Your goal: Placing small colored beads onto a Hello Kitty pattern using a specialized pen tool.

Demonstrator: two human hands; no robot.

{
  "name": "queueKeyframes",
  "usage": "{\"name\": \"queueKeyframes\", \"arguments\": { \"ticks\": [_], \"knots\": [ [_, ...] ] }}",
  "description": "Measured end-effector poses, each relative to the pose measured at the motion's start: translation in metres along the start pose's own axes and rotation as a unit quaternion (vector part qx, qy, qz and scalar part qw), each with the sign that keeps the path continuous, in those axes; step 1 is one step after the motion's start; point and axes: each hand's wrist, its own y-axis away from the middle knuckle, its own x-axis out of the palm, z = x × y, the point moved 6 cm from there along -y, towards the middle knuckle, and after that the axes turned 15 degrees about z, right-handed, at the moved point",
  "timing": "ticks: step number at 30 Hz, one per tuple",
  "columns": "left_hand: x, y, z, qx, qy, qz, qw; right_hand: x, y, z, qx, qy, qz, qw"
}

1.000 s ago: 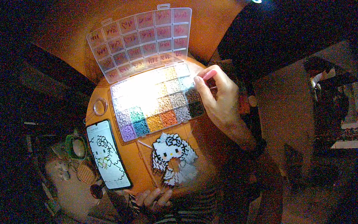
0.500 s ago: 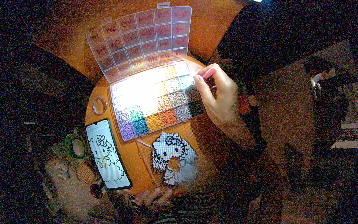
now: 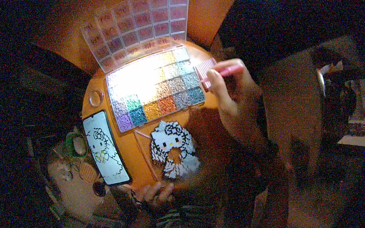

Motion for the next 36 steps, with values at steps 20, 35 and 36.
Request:
{"name": "queueKeyframes", "arguments": {
  "ticks": [20, 35, 36],
  "knots": [
    [-0.013, -0.006, -0.001, 0.001, -0.013, 0.025, 1.0, 0.013, 0.155, 0.018, -0.011, 0.035, 0.146, 0.989],
    [0.004, 0.017, -0.001, 0.017, -0.003, 0.02, 1.0, 0.026, 0.136, 0.038, -0.019, 0.055, 0.222, 0.973],
    [0.003, 0.016, -0.001, 0.013, 0.0, 0.027, 1.0, 0.026, 0.136, 0.038, -0.02, 0.062, 0.22, 0.973]
  ]
}}
